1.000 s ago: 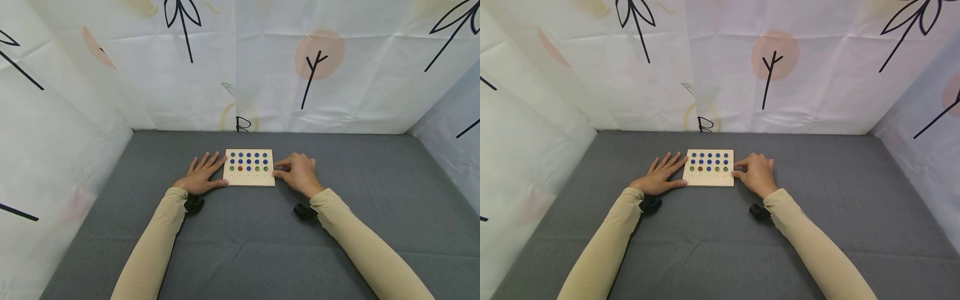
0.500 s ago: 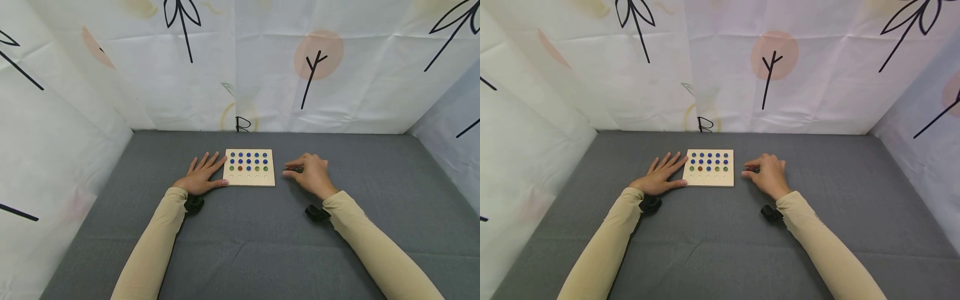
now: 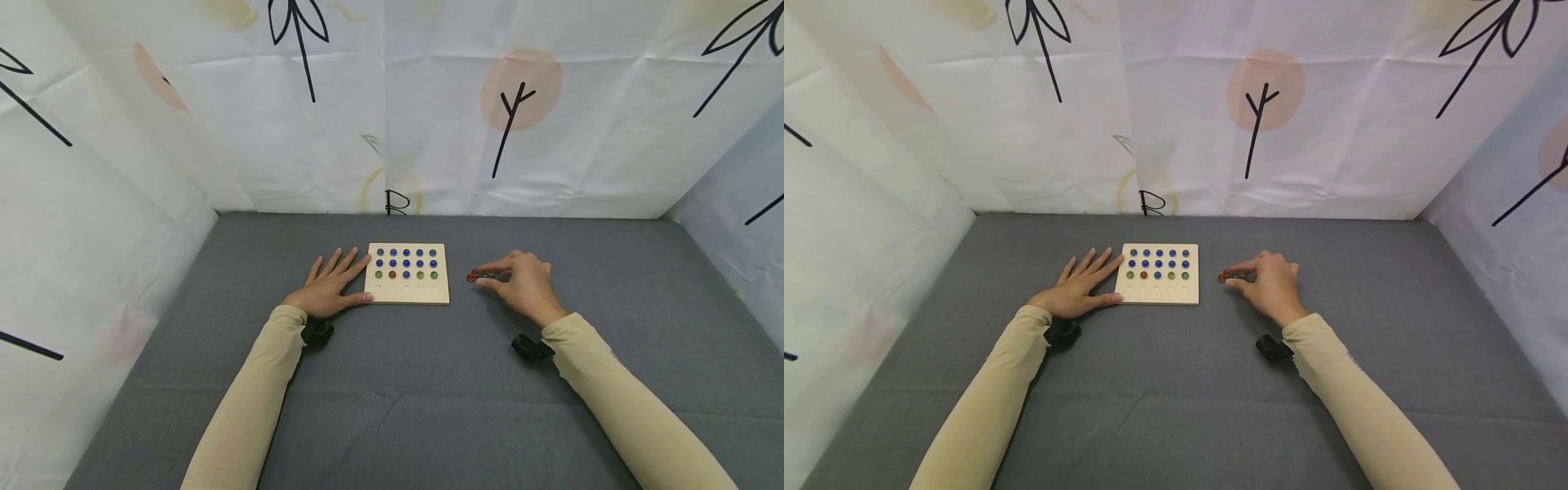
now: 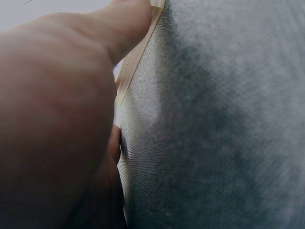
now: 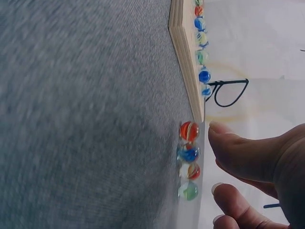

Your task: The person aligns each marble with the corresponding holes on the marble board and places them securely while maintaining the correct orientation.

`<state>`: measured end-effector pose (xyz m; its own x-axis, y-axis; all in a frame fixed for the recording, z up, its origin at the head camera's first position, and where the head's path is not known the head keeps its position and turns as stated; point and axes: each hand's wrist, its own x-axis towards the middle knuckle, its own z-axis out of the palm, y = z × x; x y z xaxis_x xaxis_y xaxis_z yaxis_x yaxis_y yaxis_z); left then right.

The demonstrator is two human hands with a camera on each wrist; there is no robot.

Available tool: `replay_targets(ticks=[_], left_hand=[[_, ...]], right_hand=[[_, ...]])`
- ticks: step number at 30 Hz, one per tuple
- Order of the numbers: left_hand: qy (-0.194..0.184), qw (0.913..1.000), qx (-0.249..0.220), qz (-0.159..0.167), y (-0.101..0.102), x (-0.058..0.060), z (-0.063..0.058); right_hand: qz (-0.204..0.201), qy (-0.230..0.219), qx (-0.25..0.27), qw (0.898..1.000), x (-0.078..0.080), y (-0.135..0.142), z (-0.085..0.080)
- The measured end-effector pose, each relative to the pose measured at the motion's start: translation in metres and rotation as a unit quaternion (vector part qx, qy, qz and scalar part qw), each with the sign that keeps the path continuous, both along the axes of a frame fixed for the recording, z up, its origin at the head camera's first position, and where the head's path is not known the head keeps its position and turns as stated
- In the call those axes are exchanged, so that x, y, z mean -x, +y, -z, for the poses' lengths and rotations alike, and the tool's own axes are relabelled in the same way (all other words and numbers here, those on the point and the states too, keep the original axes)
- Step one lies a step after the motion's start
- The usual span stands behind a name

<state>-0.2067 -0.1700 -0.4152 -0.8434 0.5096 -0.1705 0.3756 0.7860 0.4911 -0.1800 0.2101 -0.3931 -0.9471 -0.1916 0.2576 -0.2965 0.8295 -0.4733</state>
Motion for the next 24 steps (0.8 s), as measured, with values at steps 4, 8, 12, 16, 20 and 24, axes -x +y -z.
replay_targets(ticks=[4,8,12,16,20,24], left_hand=[[0.001,0.9999,0.011,-0.003,0.0,0.001,0.002],[0.003,0.9998,0.018,-0.005,0.001,0.0,0.0],[0.005,0.9998,0.021,-0.006,0.002,-0.001,-0.003],[0.004,0.9996,0.027,-0.004,0.002,-0.001,-0.003],[0.005,0.9997,0.023,-0.003,0.002,-0.001,-0.003],[0.006,0.9999,0.013,-0.002,0.002,-0.001,-0.003]], right_hand=[[-0.001,-0.003,0.003,1.0,-0.001,0.005,0.001],[0.001,-0.001,0.001,1.0,-0.001,0.008,0.002],[0.006,-0.004,-0.001,1.0,-0.002,0.01,0.002],[0.008,-0.011,0.001,1.0,-0.003,0.012,0.002],[0.004,-0.015,0.006,1.0,-0.002,0.011,0.004],[0.001,-0.019,0.009,1.0,-0.001,0.009,0.007]])
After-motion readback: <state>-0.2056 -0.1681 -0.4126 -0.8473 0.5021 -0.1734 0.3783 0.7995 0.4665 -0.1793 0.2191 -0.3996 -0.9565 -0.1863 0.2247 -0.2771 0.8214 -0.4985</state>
